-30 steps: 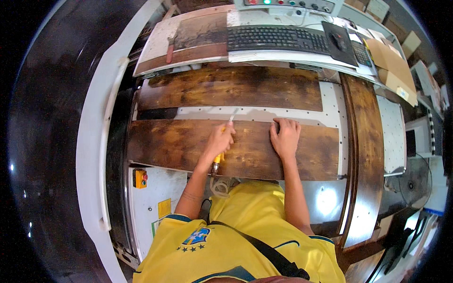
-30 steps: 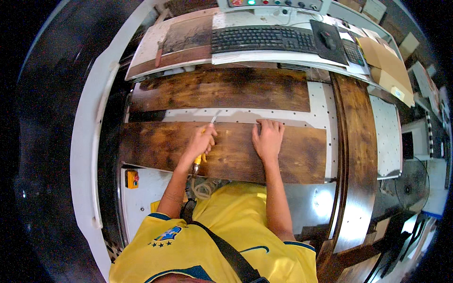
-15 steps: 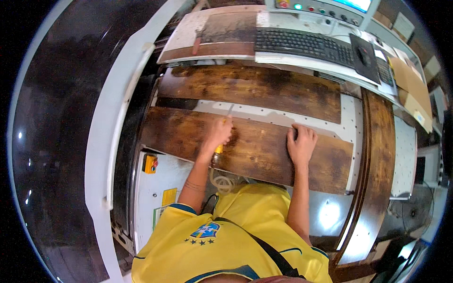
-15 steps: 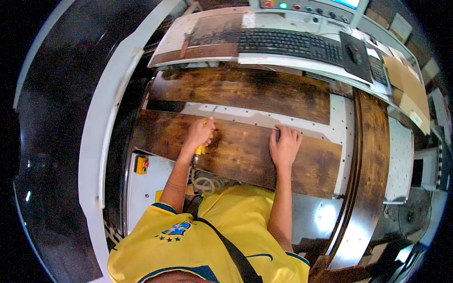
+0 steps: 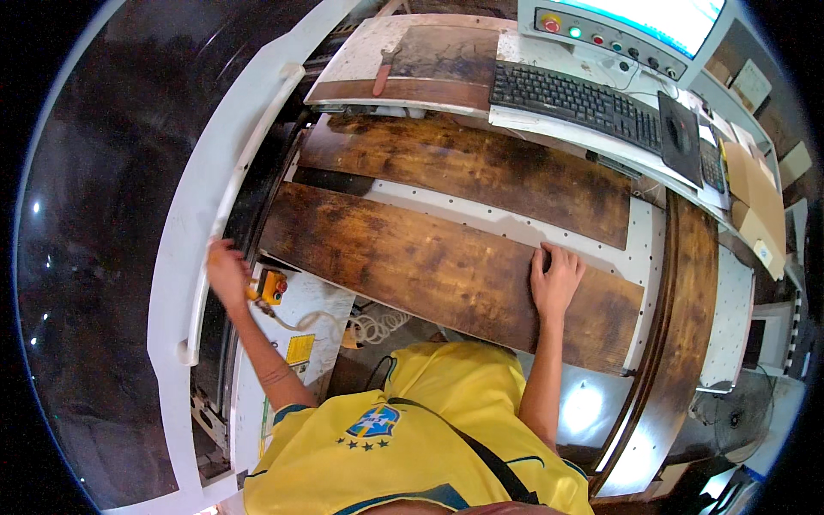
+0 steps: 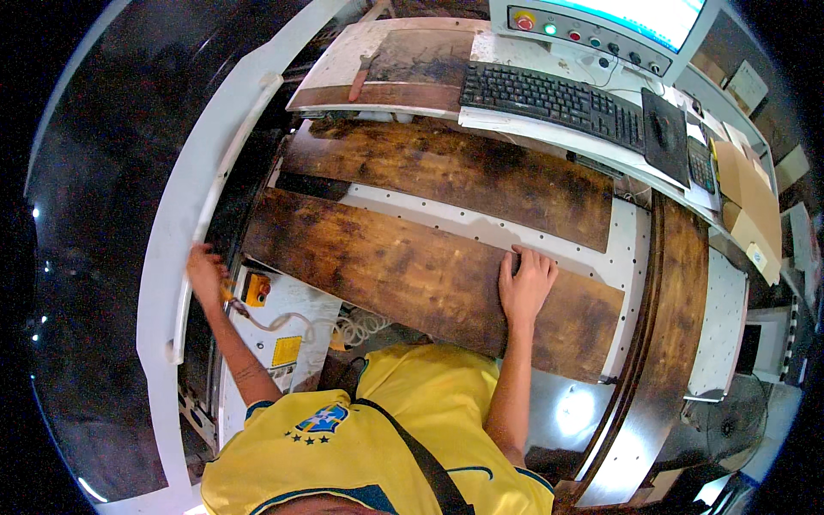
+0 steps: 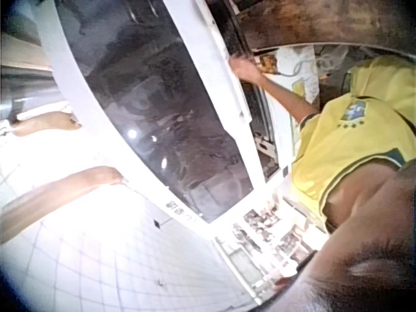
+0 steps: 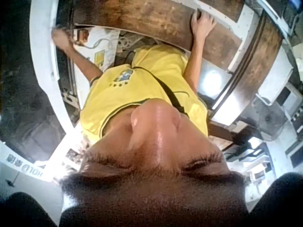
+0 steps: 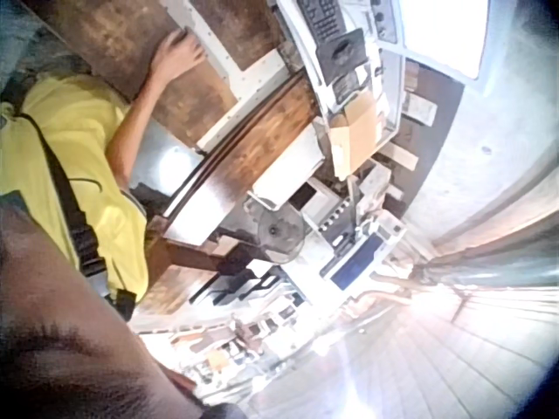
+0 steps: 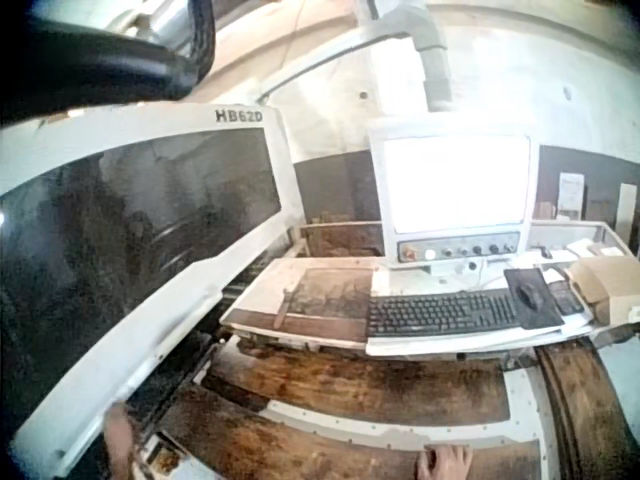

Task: The person places wooden planks onto a machine table, aligns them, and uses a handheld air nozzle to clean the surface. They then lift the planks and stack them on the floor before repeating the process with additional planks.

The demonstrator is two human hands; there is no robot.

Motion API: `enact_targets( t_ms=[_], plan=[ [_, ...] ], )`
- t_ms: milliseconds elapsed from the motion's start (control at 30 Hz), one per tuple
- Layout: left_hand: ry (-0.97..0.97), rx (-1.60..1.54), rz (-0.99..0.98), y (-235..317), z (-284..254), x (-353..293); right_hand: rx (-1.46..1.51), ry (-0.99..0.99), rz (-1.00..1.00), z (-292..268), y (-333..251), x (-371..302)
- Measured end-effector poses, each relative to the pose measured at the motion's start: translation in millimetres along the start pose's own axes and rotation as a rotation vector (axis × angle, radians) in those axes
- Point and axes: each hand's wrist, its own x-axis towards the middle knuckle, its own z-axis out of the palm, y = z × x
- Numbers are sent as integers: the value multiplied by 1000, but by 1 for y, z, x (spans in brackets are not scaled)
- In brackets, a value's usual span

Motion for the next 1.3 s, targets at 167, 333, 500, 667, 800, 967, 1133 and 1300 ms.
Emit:
enact_targets(
  t_ms=[167, 333, 500, 667, 800, 967, 1133, 1300],
  plan=[
    [788, 184, 320, 6, -85, 2, -8, 3, -25, 1, 3, -1],
    [923, 394, 198, -46, -135, 7, 2, -4, -51, 5, 6, -2],
    [872, 465, 162, -77, -142, -8, 145, -156, -60, -14, 14, 4],
    [829, 716, 350, -98, -165, -5, 473, -336, 187, -41, 81, 54],
    [832, 742, 301, -102, -158, -21, 221, -267, 261, -48, 175, 112],
    [670, 938, 273, -122, -167, -25, 36, -359, 314, -16, 265, 173],
    [480, 572, 209, -89, -167, -46, -279, -533, 315, 34, 269, 214],
    [499, 576, 271, -85, -125, -92, -365, -445, 408, 69, 286, 239]
  ],
)
